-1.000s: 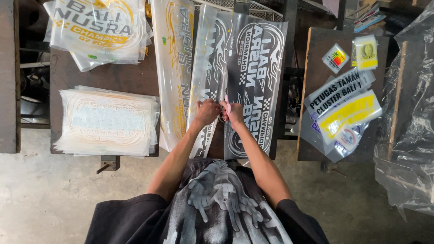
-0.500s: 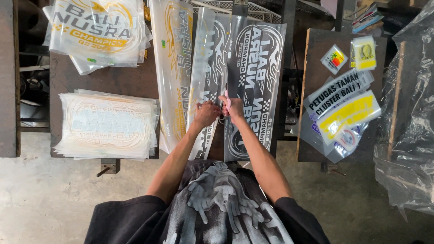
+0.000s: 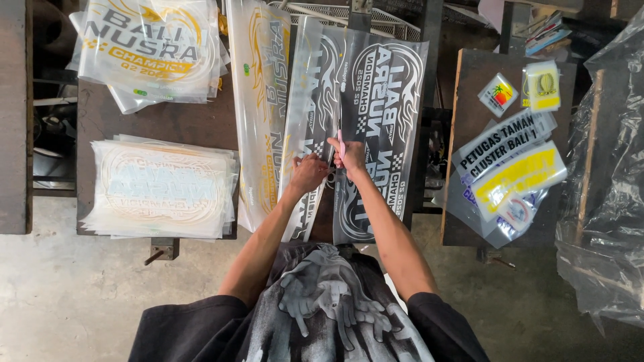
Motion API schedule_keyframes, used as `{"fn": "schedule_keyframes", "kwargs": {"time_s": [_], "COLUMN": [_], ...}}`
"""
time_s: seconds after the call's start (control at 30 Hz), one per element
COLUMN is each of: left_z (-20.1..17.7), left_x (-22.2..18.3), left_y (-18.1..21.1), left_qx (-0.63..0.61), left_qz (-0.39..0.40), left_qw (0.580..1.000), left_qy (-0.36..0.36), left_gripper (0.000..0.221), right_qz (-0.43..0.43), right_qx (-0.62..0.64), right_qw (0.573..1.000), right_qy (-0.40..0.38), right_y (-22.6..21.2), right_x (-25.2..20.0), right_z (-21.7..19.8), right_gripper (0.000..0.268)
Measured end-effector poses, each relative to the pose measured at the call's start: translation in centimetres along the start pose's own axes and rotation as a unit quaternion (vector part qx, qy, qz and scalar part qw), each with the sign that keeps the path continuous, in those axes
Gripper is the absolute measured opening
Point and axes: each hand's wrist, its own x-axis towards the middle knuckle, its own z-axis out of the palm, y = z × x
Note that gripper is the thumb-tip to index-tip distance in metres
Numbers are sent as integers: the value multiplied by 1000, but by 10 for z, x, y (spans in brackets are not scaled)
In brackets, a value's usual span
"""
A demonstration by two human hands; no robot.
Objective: The person cuts various graphic stickers from large sheets using scissors on a production floor, handling several different sticker designs one at a time.
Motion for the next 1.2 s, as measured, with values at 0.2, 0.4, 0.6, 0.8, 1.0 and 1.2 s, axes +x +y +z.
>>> {"fn": "schedule_keyframes", "kwargs": {"time_s": [0.2,0.4,0.6,0.8,1.0,1.2], "left_z": [4,4,-3,-3,-2,3], "left_x": [4,5,2,3,4,8], "left_y": [-3,-4,0,-2,-2,-6], "left_qx": [10,2,-1,-13,-9,8], "left_qz": [-3,-6,-5,-2,-2,-5], "left_qw": [1000,1000,1000,1000,1000,1000], "left_qy": [-5,-12,-14,-13,-9,-15], "left_gripper": [20,20,18,18,19,20], "right_qz": [-12,-20,-17,-11,-13,-3], "right_qx": [6,3,20,42,48,75], "right_qw": [1000,1000,999,999,998,996], "right_qy": [6,17,21,30,39,50], "right_y": [6,-3,-4,-16,-24,-21], "right_x": [20,25,42,47,58,80], "right_z": [-1,3,11,24,31,35], "right_gripper": [46,46,46,45,46,48]}}
